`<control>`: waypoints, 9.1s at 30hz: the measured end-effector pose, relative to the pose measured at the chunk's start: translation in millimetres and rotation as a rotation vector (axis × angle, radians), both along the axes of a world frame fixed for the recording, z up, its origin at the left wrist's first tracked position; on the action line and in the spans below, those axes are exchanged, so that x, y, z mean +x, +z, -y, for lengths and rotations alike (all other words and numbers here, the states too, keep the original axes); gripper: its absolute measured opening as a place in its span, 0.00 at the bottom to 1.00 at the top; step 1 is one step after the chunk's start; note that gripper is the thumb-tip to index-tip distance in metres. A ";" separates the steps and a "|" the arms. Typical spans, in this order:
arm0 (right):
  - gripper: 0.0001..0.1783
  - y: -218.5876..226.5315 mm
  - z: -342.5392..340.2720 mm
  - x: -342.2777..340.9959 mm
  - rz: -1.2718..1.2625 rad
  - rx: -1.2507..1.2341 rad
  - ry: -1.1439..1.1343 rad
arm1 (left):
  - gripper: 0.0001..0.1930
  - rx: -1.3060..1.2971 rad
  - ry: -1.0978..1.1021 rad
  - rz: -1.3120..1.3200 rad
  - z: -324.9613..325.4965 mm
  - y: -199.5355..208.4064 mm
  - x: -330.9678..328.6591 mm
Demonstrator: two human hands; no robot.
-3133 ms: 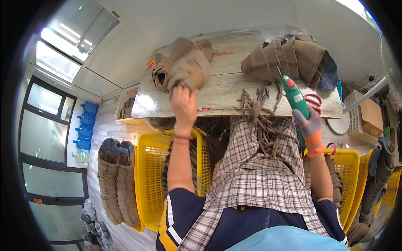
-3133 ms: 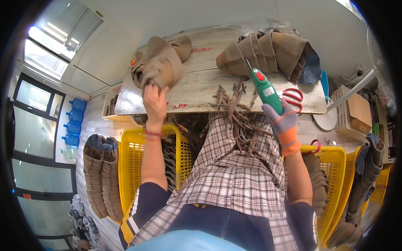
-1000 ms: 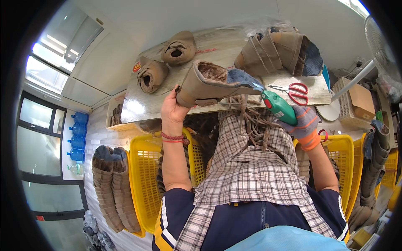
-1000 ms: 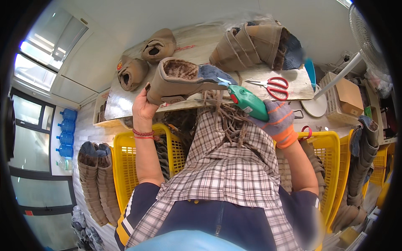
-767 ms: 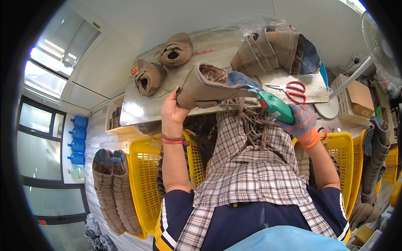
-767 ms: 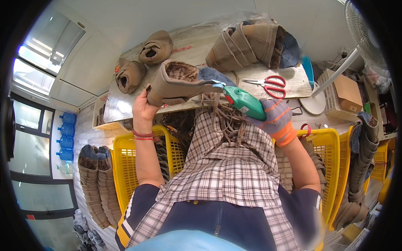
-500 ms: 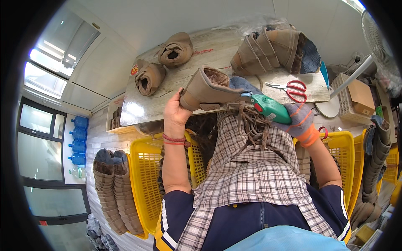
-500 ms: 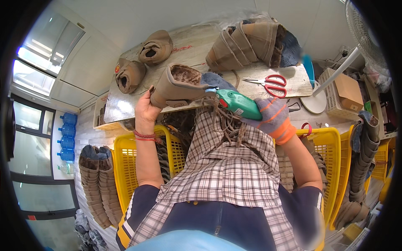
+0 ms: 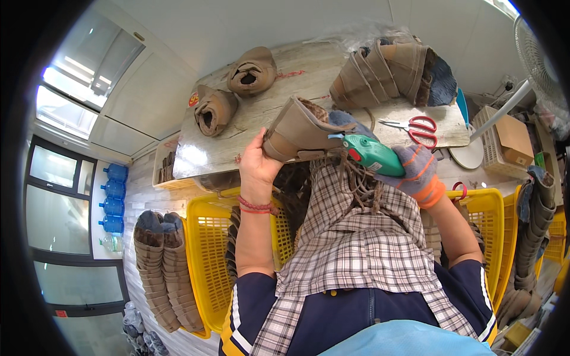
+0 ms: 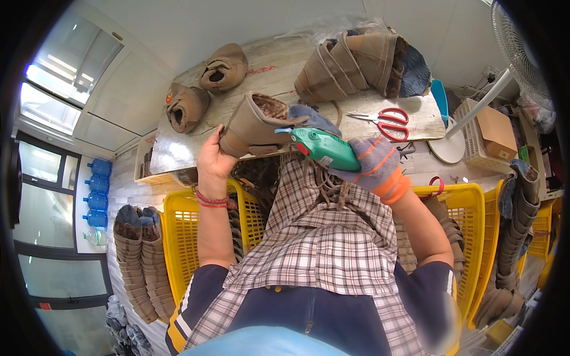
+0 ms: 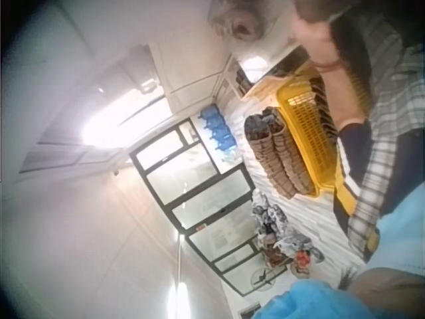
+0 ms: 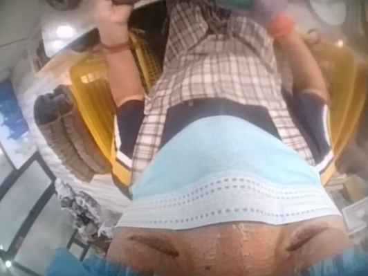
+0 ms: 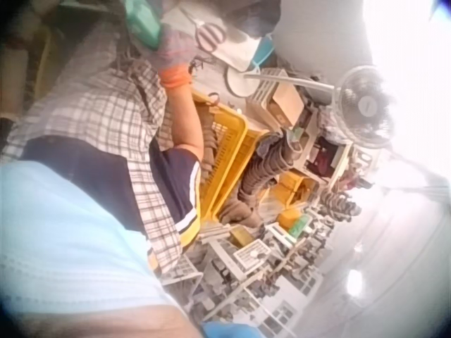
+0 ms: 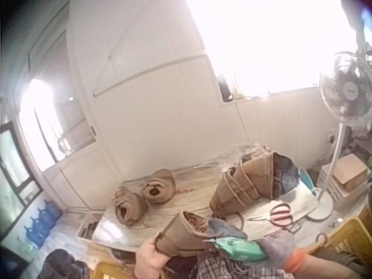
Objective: The person uses a green electric rotary cutter to trim the edges of beige fabric boot covers on a metal workbench. They repeatedly pick up a cover, cut along the rim, and place it aside. Scissors are also used briefly to snip threads. Finished items are stacked on the bench.
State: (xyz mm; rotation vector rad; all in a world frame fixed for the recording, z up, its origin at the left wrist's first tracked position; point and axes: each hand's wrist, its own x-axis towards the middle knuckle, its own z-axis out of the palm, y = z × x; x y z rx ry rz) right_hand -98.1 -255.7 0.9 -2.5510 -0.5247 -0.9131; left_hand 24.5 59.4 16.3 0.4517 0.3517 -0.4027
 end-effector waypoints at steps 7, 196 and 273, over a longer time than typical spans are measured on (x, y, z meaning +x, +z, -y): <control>0.26 10.6 -15.3 2.6 -0.100 0.138 -0.021 | 0.20 -0.054 0.111 0.347 16.0 1.1 -22.6; 0.29 5.6 -32.1 -16.0 -0.451 0.842 -0.034 | 0.18 1.834 0.253 1.692 50.8 -54.6 -68.9; 0.34 -33.0 46.1 -11.5 0.061 0.001 -0.105 | 0.15 -0.189 -0.229 0.002 -6.7 -7.7 46.4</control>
